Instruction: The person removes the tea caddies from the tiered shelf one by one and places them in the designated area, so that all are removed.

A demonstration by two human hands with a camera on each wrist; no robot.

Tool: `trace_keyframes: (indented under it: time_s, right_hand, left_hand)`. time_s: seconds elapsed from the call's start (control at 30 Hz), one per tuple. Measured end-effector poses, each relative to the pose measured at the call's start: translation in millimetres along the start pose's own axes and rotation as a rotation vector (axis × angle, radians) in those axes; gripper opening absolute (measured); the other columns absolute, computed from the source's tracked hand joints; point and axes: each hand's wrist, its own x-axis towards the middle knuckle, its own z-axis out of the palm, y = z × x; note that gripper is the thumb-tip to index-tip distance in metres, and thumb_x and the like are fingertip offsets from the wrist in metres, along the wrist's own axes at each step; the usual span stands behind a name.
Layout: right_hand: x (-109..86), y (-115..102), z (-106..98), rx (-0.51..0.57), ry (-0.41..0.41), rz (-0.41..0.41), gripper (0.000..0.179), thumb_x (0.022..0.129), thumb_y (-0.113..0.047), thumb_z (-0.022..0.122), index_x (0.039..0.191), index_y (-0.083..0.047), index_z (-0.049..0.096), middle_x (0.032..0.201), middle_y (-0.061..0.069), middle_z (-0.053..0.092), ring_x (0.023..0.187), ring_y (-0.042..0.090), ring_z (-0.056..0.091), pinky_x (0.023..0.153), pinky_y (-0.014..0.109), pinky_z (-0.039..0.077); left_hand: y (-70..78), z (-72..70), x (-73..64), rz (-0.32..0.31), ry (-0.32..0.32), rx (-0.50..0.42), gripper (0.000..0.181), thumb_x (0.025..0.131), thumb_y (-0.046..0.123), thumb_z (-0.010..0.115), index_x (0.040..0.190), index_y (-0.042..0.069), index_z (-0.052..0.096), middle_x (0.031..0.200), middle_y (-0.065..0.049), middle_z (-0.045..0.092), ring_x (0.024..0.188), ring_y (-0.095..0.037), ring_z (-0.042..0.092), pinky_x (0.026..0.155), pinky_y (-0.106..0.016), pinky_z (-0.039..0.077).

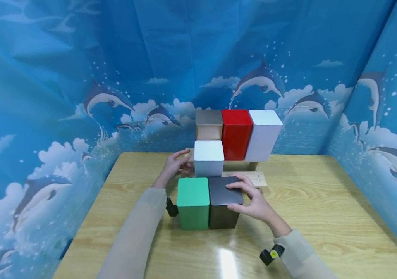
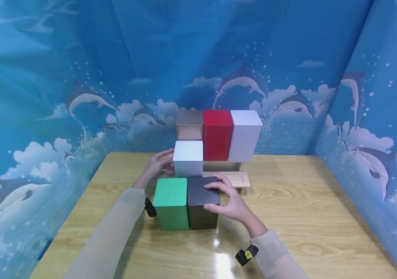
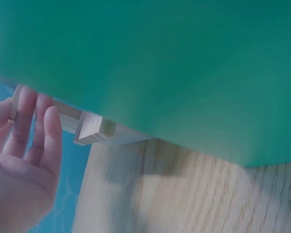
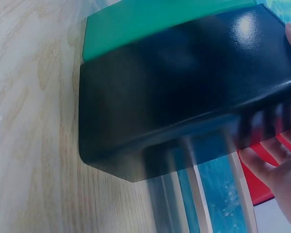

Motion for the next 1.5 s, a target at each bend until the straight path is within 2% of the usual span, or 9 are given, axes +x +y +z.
trace_keyframes:
  time_s: [0.13, 0.3, 0.4, 0.47, 0.7, 0.9, 1.07, 1.3, 1.5]
  right_hand:
    - [-0.6, 0.0, 1.7, -0.020, 0.003, 0.002, 0.048, 0.074, -0.002, 0.076, 0.119, -0.002, 0.057, 0.140, 0.017, 0.031, 0.122, 0.038, 0.034, 0.090, 0.042, 0.044]
    - [-2.1, -0.4, 4.9, -0.034, 0.034, -0.017, 0.050, 0.072, 0.000, 0.077, 0.118, -0.001, 0.057, 0.139, 0.021, 0.031, 0.123, 0.043, 0.031, 0.093, 0.057, 0.033]
    - [-2.8, -0.7, 5.8, -0.040, 0.044, -0.022, 0.050, 0.071, 0.001, 0.077, 0.118, 0.000, 0.057, 0.139, 0.021, 0.031, 0.123, 0.043, 0.031, 0.093, 0.059, 0.032]
    - [-2.8, -0.9, 5.8, -0.046, 0.044, -0.030, 0.051, 0.071, 0.001, 0.077, 0.118, 0.000, 0.057, 0.139, 0.021, 0.031, 0.123, 0.043, 0.031, 0.092, 0.057, 0.033]
    - [-2.0, 0.4, 2.1, -0.041, 0.024, -0.105, 0.056, 0.066, 0.007, 0.077, 0.118, 0.004, 0.056, 0.139, 0.025, 0.030, 0.123, 0.045, 0.031, 0.094, 0.037, 0.038]
    - [-0.9, -0.6, -4.1, -0.053, 0.027, -0.144, 0.054, 0.069, 0.005, 0.074, 0.120, 0.005, 0.055, 0.139, 0.024, 0.033, 0.125, 0.045, 0.030, 0.099, 0.043, 0.034]
    - [1.8, -2.0, -9.1, -0.053, 0.026, -0.141, 0.051, 0.072, 0.008, 0.071, 0.120, 0.006, 0.054, 0.137, 0.024, 0.036, 0.124, 0.042, 0.033, 0.100, 0.033, 0.038]
    - [6.0, -2.9, -13.1, -0.035, 0.047, -0.148, 0.047, 0.074, 0.015, 0.066, 0.119, 0.010, 0.053, 0.133, 0.029, 0.038, 0.121, 0.043, 0.036, 0.098, 0.033, 0.041]
    - [11.0, -4.4, -17.1, -0.042, 0.062, -0.135, 0.041, 0.079, 0.013, 0.063, 0.119, 0.006, 0.055, 0.132, 0.026, 0.042, 0.119, 0.038, 0.041, 0.095, 0.035, 0.043]
  left_hand:
    - [-0.7, -0.7, -0.5, 0.001, 0.004, 0.001, 0.037, 0.091, 0.027, 0.061, 0.128, 0.028, 0.056, 0.088, -0.012, 0.068, 0.076, -0.023, 0.066, 0.075, -0.044, 0.053]
    - [-1.5, -0.9, -0.4, 0.007, 0.004, -0.002, 0.036, 0.091, 0.027, 0.061, 0.127, 0.029, 0.057, 0.088, -0.012, 0.068, 0.075, -0.022, 0.066, 0.076, -0.046, 0.053]
    - [-1.7, -1.2, 0.0, 0.010, 0.005, -0.009, 0.036, 0.091, 0.026, 0.061, 0.127, 0.028, 0.057, 0.086, -0.011, 0.068, 0.074, -0.022, 0.067, 0.077, -0.047, 0.052]
    - [-1.5, -1.1, -0.1, 0.009, 0.008, -0.010, 0.036, 0.091, 0.025, 0.061, 0.127, 0.028, 0.057, 0.085, -0.011, 0.068, 0.072, -0.021, 0.067, 0.077, -0.048, 0.052]
    - [-0.1, -0.8, -0.1, 0.000, 0.004, -0.004, 0.036, 0.091, 0.027, 0.061, 0.127, 0.029, 0.057, 0.086, -0.011, 0.068, 0.074, -0.021, 0.067, 0.075, -0.045, 0.053]
    - [0.1, -1.3, 1.1, -0.006, -0.008, -0.011, 0.038, 0.091, 0.028, 0.062, 0.128, 0.028, 0.056, 0.088, -0.012, 0.068, 0.075, -0.022, 0.066, 0.078, -0.047, 0.052]
    - [1.4, -1.0, 0.5, -0.015, -0.013, -0.007, 0.040, 0.091, 0.028, 0.061, 0.131, 0.028, 0.053, 0.089, -0.011, 0.068, 0.077, -0.021, 0.066, 0.082, -0.048, 0.050]
    - [1.3, 1.0, -0.1, -0.014, 0.005, -0.006, 0.038, 0.091, 0.028, 0.062, 0.128, 0.028, 0.056, 0.088, -0.011, 0.068, 0.075, -0.021, 0.066, 0.071, -0.040, 0.054]
    - [-0.1, 2.3, 0.0, -0.008, 0.006, -0.010, 0.037, 0.091, 0.027, 0.061, 0.127, 0.028, 0.056, 0.086, -0.012, 0.068, 0.074, -0.022, 0.066, 0.069, -0.039, 0.055]
